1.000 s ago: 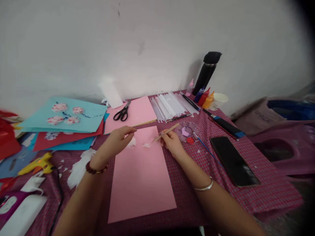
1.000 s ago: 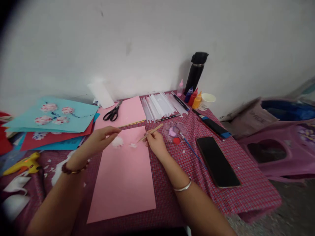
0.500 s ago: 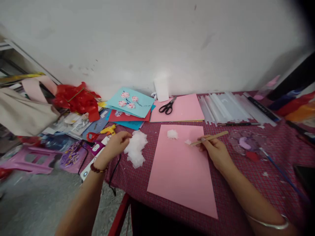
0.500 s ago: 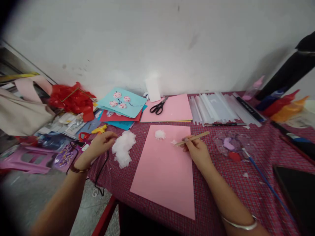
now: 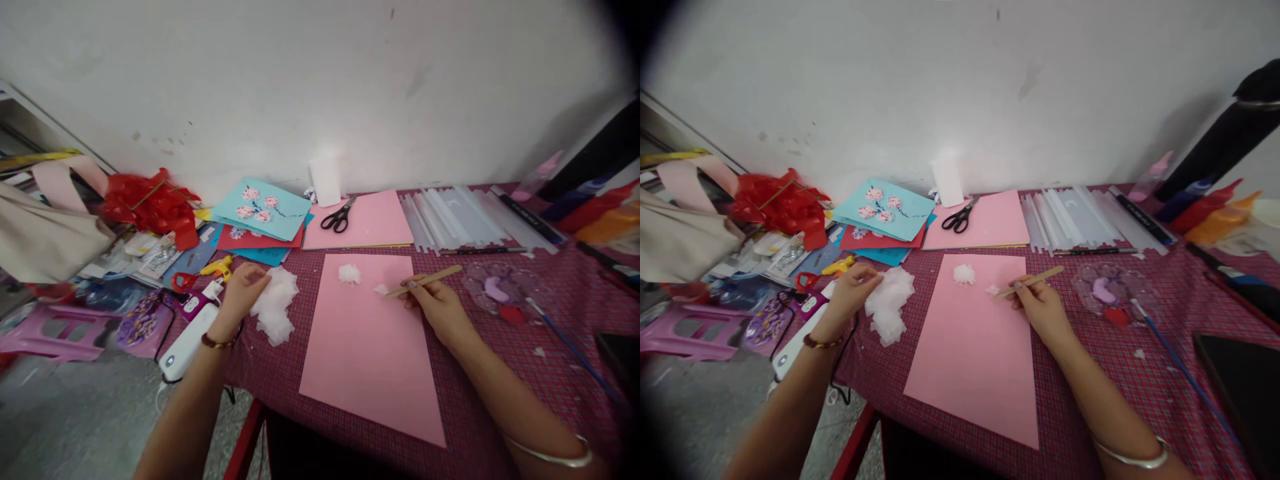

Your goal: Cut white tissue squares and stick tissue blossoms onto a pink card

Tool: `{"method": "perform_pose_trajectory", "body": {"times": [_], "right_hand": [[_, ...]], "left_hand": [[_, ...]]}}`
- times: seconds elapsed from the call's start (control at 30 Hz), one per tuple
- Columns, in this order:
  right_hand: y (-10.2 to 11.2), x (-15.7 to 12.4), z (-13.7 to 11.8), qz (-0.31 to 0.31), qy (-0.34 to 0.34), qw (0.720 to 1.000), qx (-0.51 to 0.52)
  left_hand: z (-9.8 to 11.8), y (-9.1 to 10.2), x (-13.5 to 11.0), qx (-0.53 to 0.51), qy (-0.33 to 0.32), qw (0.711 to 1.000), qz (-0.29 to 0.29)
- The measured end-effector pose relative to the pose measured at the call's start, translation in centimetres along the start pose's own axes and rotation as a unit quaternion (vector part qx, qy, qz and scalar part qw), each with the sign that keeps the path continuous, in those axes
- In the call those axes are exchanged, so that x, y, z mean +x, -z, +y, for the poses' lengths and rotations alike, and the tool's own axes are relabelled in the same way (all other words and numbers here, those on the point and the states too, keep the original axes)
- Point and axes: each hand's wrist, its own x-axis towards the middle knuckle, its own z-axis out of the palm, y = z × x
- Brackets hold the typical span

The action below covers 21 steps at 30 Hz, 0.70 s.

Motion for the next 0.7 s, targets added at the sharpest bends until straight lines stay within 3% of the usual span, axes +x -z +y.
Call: {"method": "perform_pose_trajectory", "body": {"times": [0.1, 0.17, 0.4, 0.53, 0.7], "right_hand": [[0.0, 0.1, 0.1, 0.002, 0.000, 1.000, 0.011], [0.0, 0.2, 0.2, 0.001, -0.002, 1.000, 0.016], [-0.1, 0.1, 0.1, 0.007, -0.001, 1.000, 0.011], [-0.1, 0.1, -0.2, 0.006, 0.001, 1.000, 0.002], [0.0, 0.1, -0.2, 0.005, -0.003, 1.000, 0.000]], "left_hand": [[0.0, 1.8, 0.0, -0.196, 0.095, 0.976, 0.004], [-0.1, 2.7, -0.2, -0.248, 0.134, 0.959, -0.006], [-0.7, 2.8, -1.0, -0.035, 0.102, 0.994, -0.023], [-0.1, 3.0, -1.3, -0.062, 0.108, 0.992, -0.024], [1.7, 2.5, -2.8, -0.047, 0.071, 0.994, -0.071]]}}
